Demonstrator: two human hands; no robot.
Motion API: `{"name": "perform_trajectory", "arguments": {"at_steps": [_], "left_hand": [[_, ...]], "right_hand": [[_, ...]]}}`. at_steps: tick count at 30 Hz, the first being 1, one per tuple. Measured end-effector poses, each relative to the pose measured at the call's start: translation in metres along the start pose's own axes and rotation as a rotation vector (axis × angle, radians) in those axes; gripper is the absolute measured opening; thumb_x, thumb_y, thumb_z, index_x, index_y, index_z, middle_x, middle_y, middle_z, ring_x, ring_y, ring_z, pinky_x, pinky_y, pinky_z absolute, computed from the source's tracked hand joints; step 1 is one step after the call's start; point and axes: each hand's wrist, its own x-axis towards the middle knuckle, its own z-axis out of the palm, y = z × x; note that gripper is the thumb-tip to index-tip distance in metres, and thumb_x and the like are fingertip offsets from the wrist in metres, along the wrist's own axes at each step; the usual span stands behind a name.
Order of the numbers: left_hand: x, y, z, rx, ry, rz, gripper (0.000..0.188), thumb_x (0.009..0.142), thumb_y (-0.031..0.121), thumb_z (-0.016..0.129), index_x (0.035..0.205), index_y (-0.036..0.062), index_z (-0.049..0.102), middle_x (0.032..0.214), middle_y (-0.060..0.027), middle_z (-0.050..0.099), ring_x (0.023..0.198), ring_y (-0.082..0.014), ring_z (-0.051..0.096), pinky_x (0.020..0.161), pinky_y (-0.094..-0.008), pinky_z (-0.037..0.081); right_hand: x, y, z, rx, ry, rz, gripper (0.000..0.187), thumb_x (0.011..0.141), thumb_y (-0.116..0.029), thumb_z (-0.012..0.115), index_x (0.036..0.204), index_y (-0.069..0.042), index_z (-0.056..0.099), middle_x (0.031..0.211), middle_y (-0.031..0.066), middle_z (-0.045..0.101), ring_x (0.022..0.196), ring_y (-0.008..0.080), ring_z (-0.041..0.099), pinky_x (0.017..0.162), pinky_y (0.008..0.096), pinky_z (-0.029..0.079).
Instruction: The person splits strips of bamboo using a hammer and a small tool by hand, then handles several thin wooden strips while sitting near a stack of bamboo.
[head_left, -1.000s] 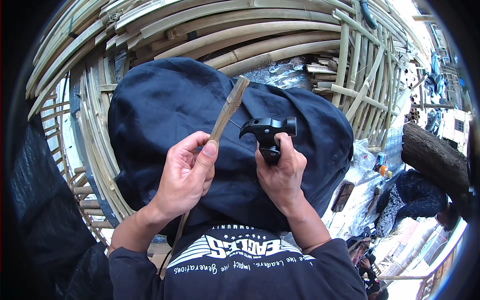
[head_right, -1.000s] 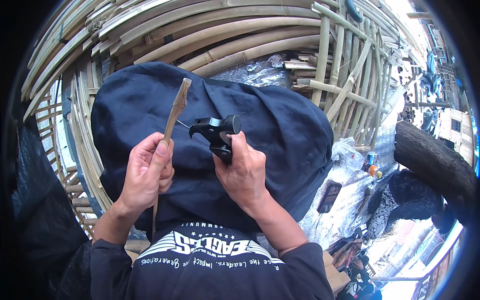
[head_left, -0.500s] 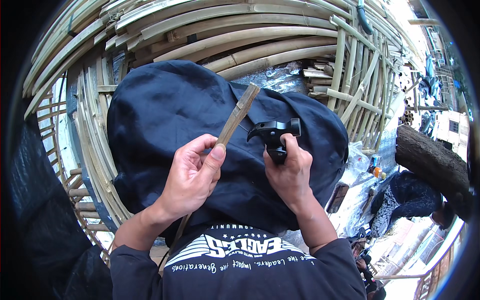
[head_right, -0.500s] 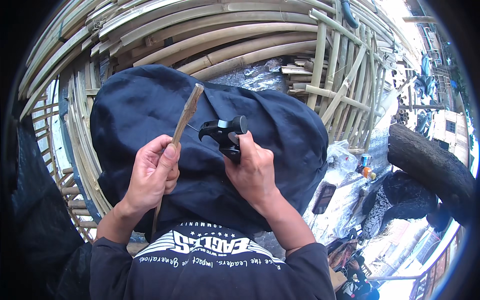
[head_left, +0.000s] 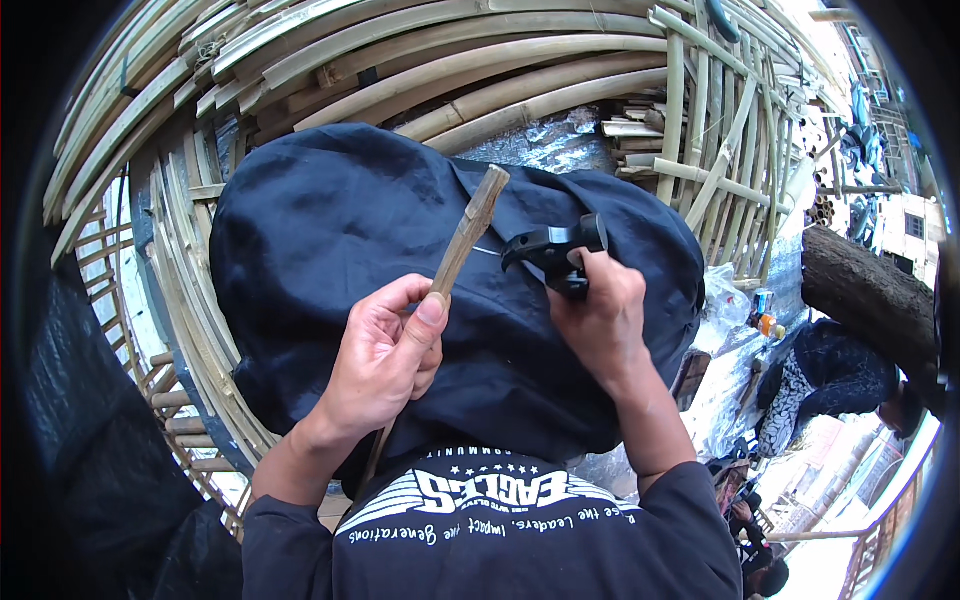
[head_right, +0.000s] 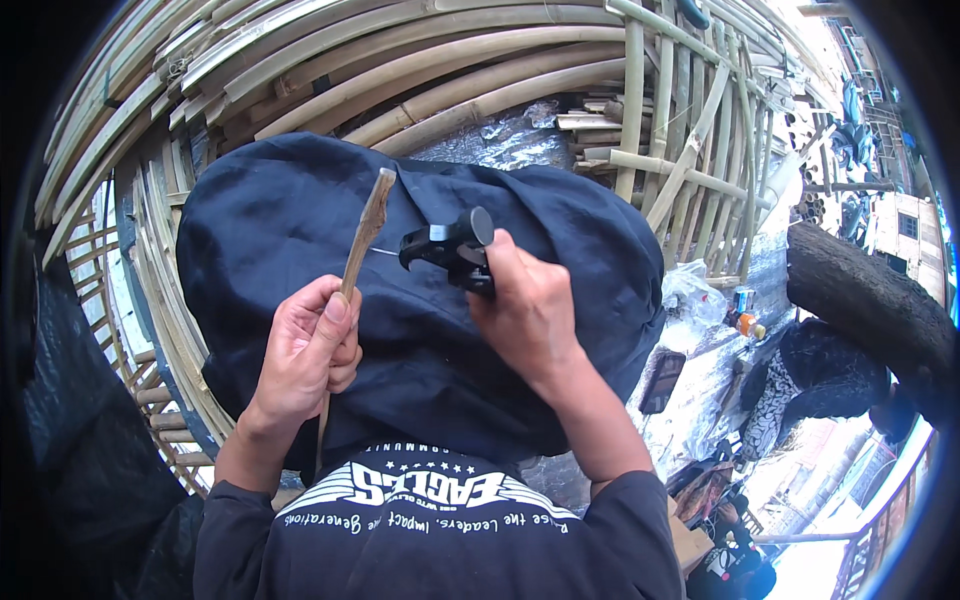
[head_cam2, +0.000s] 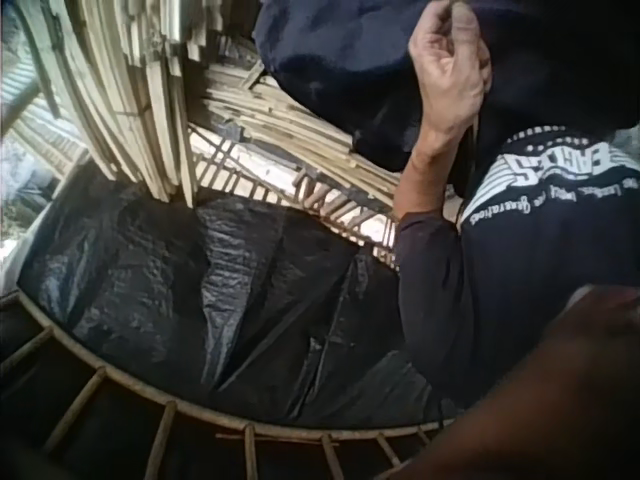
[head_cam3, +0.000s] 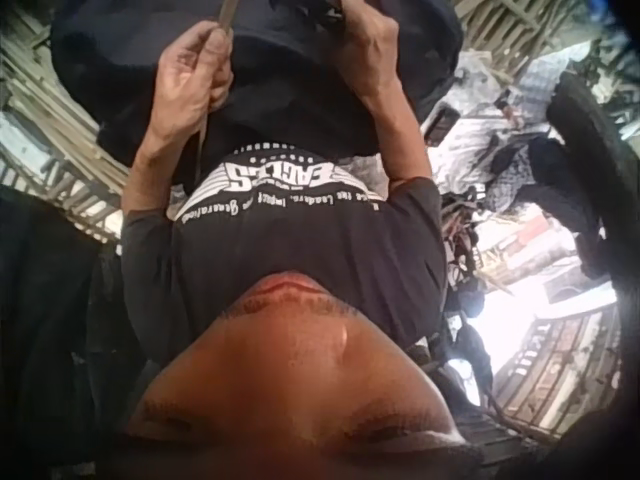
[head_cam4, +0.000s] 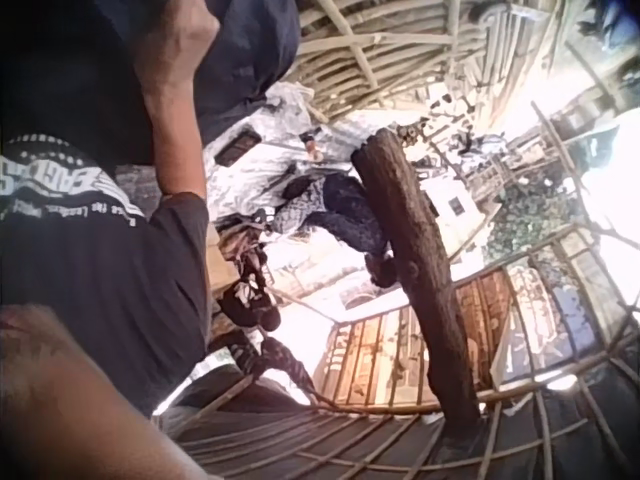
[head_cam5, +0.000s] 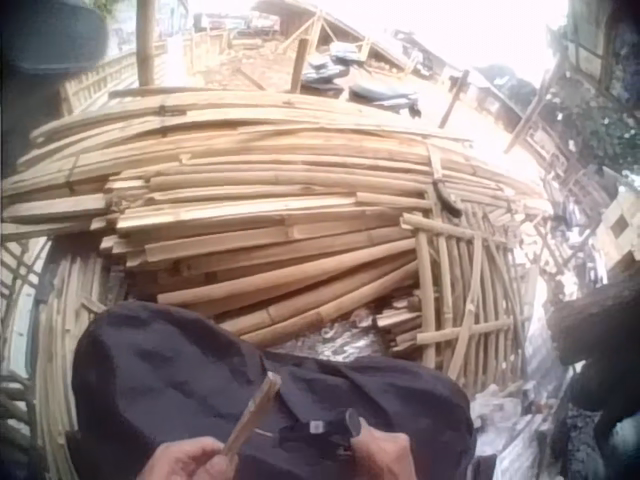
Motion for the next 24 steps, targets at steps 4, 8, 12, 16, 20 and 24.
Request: {"name": "perform_trajectory", "arguments": {"at_steps": [4,8,12,16,20,24], "left_hand": [[0.003,0.011,0.003,0.008,0.036,0.031,0.029,0.104,0.034,0.052,0.09,0.0089,0.045,0.057,0.007,0.029,0.041,-0.0001,0.021,0.038,-0.0212,0.015],[0.0,0.004,0.005,0.038,0.018,0.006,0.03,0.105,0.035,0.05,0.091,0.0086,0.045,0.056,0.0064,0.028,0.041,0.0,0.021,0.037,-0.0208,0.014],[0.004,0.011,0.004,0.045,0.008,0.075,0.03,0.104,0.036,0.051,0.093,0.0088,0.044,0.056,0.0061,0.028,0.04,-0.0011,0.021,0.037,-0.0205,0.014],[0.0,0.002,0.004,0.063,0.051,0.044,0.029,0.105,0.036,0.049,0.094,0.0098,0.044,0.056,0.0064,0.029,0.04,-0.0019,0.022,0.036,-0.0205,0.015],[-0.032,0.04,-0.06,0.003,0.267,0.206,0.026,0.106,0.036,0.046,0.096,0.0118,0.043,0.057,0.0074,0.025,0.04,-0.0011,0.021,0.035,-0.02,0.015],[-0.015,0.034,-0.036,0.029,0.221,0.202,0.029,0.107,0.037,0.043,0.096,0.0102,0.042,0.057,0.007,0.026,0.042,-0.0004,0.018,0.036,-0.0194,0.013]], "right_hand": [[-0.005,-0.02,0.006,0.124,0.015,0.095,0.032,0.073,0.0,0.073,0.099,-0.002,0.055,0.072,0.0187,0.062,0.065,0.0387,0.065,0.056,0.0417,0.049],[-0.002,-0.001,-0.002,0.045,0.001,-0.017,0.037,0.071,0.002,0.072,0.102,-0.002,0.054,0.074,0.0185,0.063,0.067,0.0387,0.065,0.057,0.0439,0.051],[0.004,-0.009,0.001,0.071,0.013,-0.004,0.037,0.07,0.002,0.07,0.1,-0.002,0.049,0.071,0.0165,0.06,0.064,0.0377,0.063,0.055,0.0452,0.05],[-0.008,-0.008,-0.002,0.117,-0.03,0.021,0.039,0.072,0.001,0.072,0.105,0.0,0.05,0.074,0.0193,0.062,0.068,0.0397,0.065,0.057,0.0462,0.05],[0.0,0.054,-0.034,-0.03,0.189,0.385,0.034,0.075,0.001,0.073,0.104,0.001,0.054,0.079,0.0206,0.065,0.076,0.0395,0.068,0.061,0.0432,0.052],[-0.008,0.023,-0.019,0.192,0.081,0.232,0.034,0.074,0.003,0.072,0.102,0.001,0.054,0.078,0.0213,0.063,0.076,0.0396,0.068,0.062,0.0398,0.05]]}}
